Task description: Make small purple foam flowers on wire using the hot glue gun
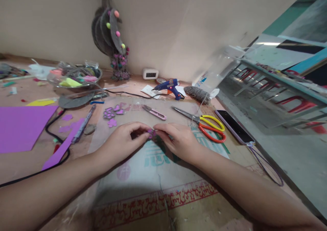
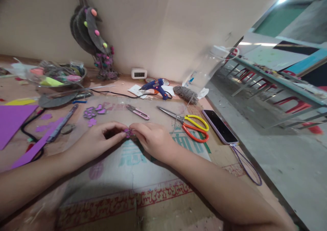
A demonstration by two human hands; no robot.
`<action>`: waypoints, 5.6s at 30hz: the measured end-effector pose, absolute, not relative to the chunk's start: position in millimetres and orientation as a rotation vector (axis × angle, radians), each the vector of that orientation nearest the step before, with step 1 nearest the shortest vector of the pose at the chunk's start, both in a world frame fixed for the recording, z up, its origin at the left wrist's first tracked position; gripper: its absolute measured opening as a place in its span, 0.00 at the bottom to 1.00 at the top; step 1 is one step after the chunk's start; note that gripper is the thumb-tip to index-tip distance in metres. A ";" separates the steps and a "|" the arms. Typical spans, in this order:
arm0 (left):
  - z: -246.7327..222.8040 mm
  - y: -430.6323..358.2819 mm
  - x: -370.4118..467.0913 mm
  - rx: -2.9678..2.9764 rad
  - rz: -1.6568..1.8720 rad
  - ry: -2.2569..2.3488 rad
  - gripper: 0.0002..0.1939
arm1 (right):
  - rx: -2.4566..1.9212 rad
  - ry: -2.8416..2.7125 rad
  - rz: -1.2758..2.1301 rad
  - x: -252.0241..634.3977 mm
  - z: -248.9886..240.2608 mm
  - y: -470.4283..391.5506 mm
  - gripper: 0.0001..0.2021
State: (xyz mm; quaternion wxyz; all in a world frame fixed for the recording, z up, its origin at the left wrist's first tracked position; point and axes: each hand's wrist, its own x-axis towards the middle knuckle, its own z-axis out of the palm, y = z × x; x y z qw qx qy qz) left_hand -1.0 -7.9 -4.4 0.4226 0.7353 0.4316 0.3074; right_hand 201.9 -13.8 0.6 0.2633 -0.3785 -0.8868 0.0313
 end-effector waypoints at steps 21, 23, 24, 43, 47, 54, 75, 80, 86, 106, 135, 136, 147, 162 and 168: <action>-3.1 -8.0 -1.1 1.871 0.755 1.076 0.10 | -0.977 -2.409 0.128 197.2 0.5 -11.7 0.09; -3.5 -8.2 -1.3 1.865 0.757 1.072 0.10 | -0.973 -2.405 0.110 196.3 1.3 -12.5 0.09; -3.9 -8.2 -1.5 1.860 0.757 1.068 0.10 | -0.980 -2.398 0.118 195.7 1.8 -13.1 0.09; -3.2 -6.7 -0.6 1.861 0.764 1.109 0.09 | -1.144 -2.307 0.442 190.2 5.7 -18.2 0.09; -3.9 -5.1 -1.3 1.862 0.818 1.171 0.08 | -1.241 -2.221 0.627 190.5 9.8 -17.8 0.12; -2.9 -9.1 -0.2 1.764 0.794 1.148 0.08 | -1.298 -2.134 0.782 187.9 15.9 -20.6 0.11; -4.4 -8.9 -1.1 1.671 0.868 1.124 0.08 | -1.191 -1.536 1.428 183.2 9.5 -12.5 0.15; -6.9 -8.5 -0.8 1.676 0.868 1.104 0.08 | -1.142 -1.464 1.511 180.6 7.4 -14.8 0.16; -8.7 -8.1 -1.2 1.689 0.874 1.099 0.08 | -1.133 -1.404 1.542 177.0 4.6 -17.1 0.16; -5.0 -9.3 -1.3 1.723 0.897 1.108 0.07 | -1.043 -1.318 1.661 169.9 3.4 -21.1 0.14; -5.6 -11.1 -1.1 1.615 0.891 0.994 0.07 | -1.185 -1.367 1.533 164.6 3.8 -24.8 0.08; -6.4 -10.8 -1.3 1.598 0.893 0.984 0.07 | -1.181 -1.377 1.522 164.5 3.9 -24.6 0.08; -3.7 -9.3 -1.9 1.692 0.879 1.085 0.09 | -1.262 -1.499 1.449 167.0 5.2 -24.3 0.09; -4.8 -8.8 -2.3 1.705 0.892 1.120 0.10 | -1.132 -1.417 1.547 169.1 3.6 -23.1 0.12; -5.6 -9.4 -1.4 1.685 0.884 1.097 0.10 | -1.205 -1.474 1.497 167.6 4.4 -23.2 0.10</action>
